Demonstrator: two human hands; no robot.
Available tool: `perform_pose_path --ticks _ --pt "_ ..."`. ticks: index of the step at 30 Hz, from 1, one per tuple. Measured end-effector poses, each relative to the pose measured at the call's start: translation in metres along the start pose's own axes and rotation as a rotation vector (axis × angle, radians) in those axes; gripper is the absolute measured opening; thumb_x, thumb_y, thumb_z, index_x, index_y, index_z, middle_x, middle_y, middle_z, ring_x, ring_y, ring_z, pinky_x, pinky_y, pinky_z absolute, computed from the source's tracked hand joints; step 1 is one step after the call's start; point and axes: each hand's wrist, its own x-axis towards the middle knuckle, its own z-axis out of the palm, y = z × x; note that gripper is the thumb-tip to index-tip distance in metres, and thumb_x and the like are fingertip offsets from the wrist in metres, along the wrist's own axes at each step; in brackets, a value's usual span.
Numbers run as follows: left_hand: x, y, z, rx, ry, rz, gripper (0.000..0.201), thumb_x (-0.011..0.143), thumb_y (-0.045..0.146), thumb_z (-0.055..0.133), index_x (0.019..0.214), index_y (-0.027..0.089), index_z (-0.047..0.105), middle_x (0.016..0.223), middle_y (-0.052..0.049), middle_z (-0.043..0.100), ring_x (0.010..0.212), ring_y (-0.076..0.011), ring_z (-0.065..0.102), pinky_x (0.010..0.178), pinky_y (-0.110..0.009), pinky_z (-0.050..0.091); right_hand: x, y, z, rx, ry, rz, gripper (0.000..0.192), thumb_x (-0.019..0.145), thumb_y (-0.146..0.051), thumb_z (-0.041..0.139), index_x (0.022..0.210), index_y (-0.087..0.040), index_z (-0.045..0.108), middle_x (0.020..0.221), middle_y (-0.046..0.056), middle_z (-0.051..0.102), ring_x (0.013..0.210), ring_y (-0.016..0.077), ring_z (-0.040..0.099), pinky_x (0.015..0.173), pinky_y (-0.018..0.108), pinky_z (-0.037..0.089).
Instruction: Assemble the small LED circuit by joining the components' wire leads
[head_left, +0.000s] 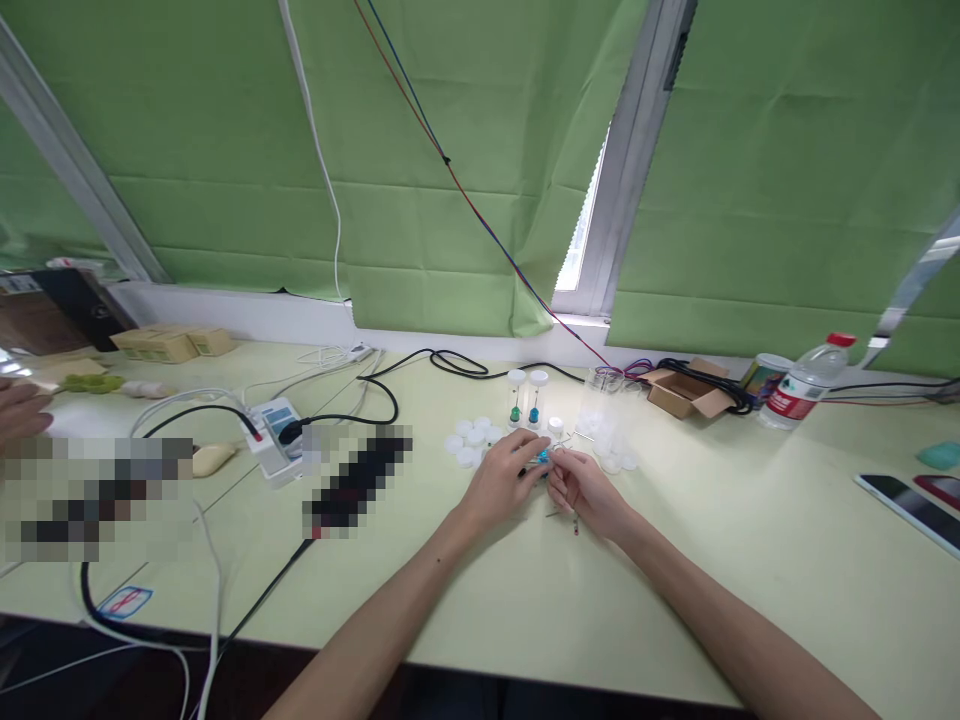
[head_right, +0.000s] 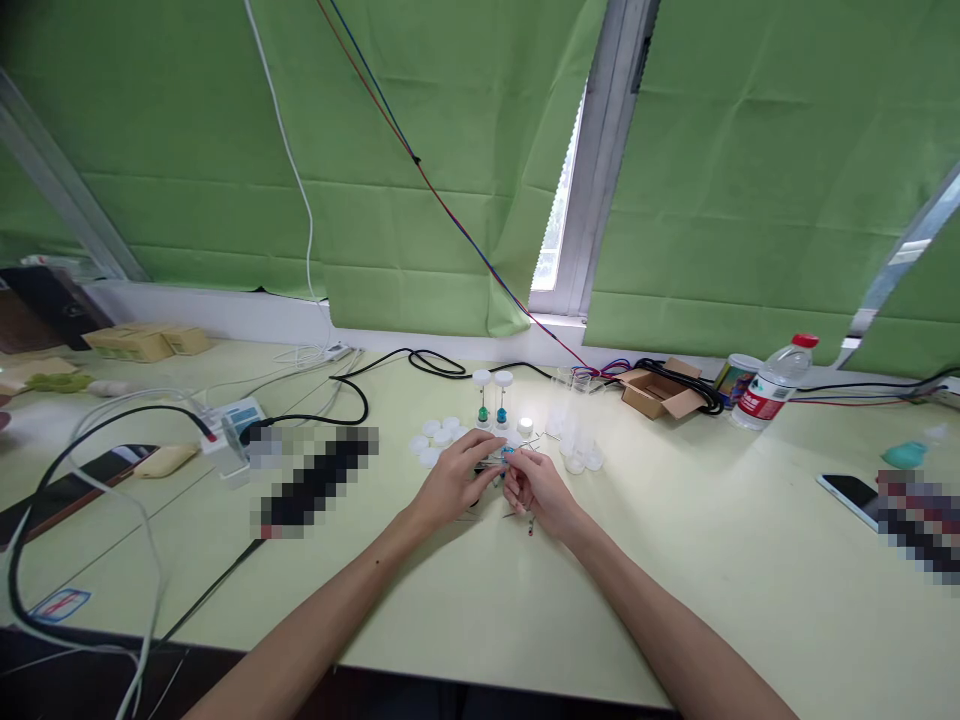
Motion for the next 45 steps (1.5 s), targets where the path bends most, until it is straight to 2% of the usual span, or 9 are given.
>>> perform_pose_path --ticks 10,30,45 --pt "-0.0007 0.0024 0.0001 -0.049 -0.001 -0.019 0.026 0.093 0.023 0.053 0.119 0.023 0.059 0.11 -0.007 0.062 0.099 -0.0192 0.061 0.085 -0.033 0.051 0.0 0.0007 -0.0032 0.058 -0.084 -0.027 0.035 0.084 -0.039 0.069 0.065 -0.018 0.049 0.05 -0.005 0.048 0.038 0.0083 0.044 0.036 0.02 0.033" --pt "-0.0036 0.0001 0.002 -0.013 -0.001 0.018 0.027 0.094 0.019 0.051 0.119 0.024 0.059 0.109 -0.008 0.062 0.098 -0.0192 0.061 0.082 -0.033 0.052 0.0003 -0.0011 -0.0038 0.029 -0.069 0.015 0.033 0.08 -0.041 0.074 0.073 -0.02 0.049 0.052 -0.007 0.046 0.039 0.0072 0.043 0.033 0.018 0.033" --pt "-0.0032 0.0035 0.002 0.05 -0.031 0.074 0.026 0.095 0.02 0.047 0.119 0.024 0.059 0.107 -0.008 0.063 0.097 -0.0196 0.061 0.081 -0.034 0.052 -0.0011 -0.0047 -0.0031 -0.013 -0.075 0.013 0.035 0.077 -0.035 0.077 0.068 -0.02 0.047 0.048 -0.009 0.043 0.036 0.006 0.04 0.032 0.017 0.03"
